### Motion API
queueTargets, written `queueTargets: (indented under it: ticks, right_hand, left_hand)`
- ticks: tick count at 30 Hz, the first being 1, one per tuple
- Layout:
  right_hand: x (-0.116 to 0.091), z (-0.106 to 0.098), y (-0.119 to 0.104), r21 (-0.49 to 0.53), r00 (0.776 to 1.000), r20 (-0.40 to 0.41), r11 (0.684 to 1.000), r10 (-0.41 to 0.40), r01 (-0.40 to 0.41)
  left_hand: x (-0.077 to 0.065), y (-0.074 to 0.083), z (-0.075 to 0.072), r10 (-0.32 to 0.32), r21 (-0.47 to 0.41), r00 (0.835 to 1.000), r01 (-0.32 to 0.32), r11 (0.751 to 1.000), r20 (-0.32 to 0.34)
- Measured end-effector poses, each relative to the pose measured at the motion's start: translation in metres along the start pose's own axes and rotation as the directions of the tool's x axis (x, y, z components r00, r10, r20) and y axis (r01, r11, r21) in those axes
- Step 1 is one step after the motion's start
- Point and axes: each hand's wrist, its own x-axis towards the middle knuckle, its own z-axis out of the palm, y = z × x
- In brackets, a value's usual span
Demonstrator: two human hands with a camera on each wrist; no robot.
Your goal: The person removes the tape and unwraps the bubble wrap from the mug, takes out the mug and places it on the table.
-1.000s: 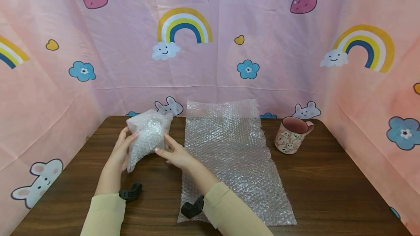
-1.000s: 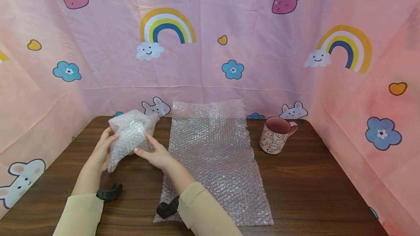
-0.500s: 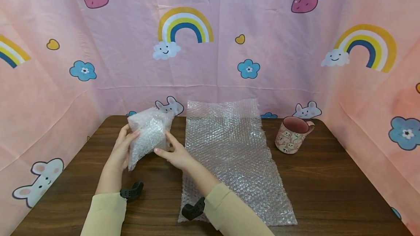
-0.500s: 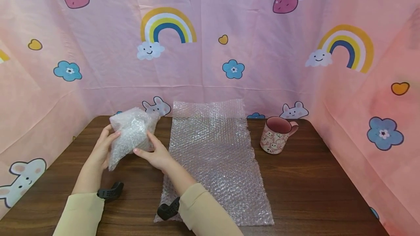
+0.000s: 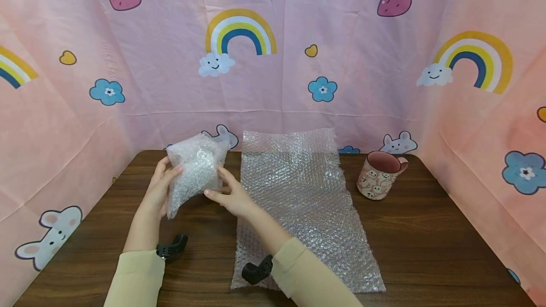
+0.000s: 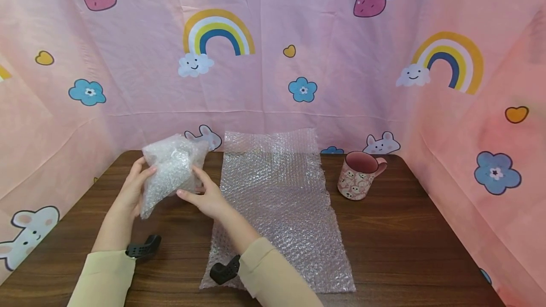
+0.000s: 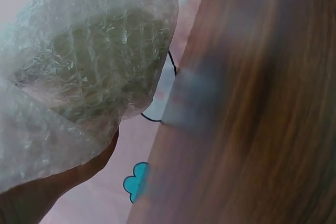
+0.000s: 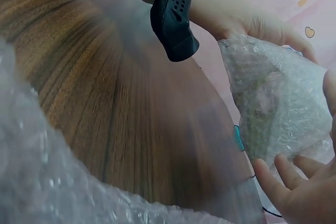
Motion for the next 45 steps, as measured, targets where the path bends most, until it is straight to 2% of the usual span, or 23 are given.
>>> queueTargets:
  ticks: [5, 10, 20, 24, 32, 45]
  right_hand:
    - [-0.001, -0.004, 0.002, 0.015, 1.0, -0.025, 1.0, -0.009, 0.009]
    - [-0.002, -0.007, 0.004, 0.008, 0.998, -0.052, 0.999, -0.035, 0.035]
    - [-0.008, -0.016, 0.002, -0.044, 0.982, -0.172, 0.997, -0.075, 0.069]
    - [-0.01, -0.02, -0.002, -0.025, 0.972, -0.22, 0.997, -0.083, 0.079]
    - [-0.019, -0.025, -0.011, 0.01, 0.966, -0.245, 0.996, -0.086, 0.091]
    - [-0.023, -0.035, -0.005, 0.041, 0.958, -0.274, 0.994, -0.088, 0.104]
  left_hand:
    - [0.0, 0.002, 0.006, 0.04, -0.042, 0.999, -0.039, 0.998, 0.016]
    - [0.0, 0.004, 0.011, 0.059, -0.044, 0.998, -0.058, 0.997, 0.022]
    - [-0.003, 0.011, 0.028, 0.058, -0.014, 0.997, -0.057, 0.998, 0.046]
    - [-0.004, 0.015, 0.036, 0.055, 0.005, 0.997, -0.055, 0.998, 0.056]
    - [-0.009, 0.02, 0.049, 0.048, 0.016, 0.997, -0.049, 0.999, 0.057]
    - [-0.009, 0.021, 0.066, 0.027, 0.096, 0.999, -0.03, 0.995, 0.035]
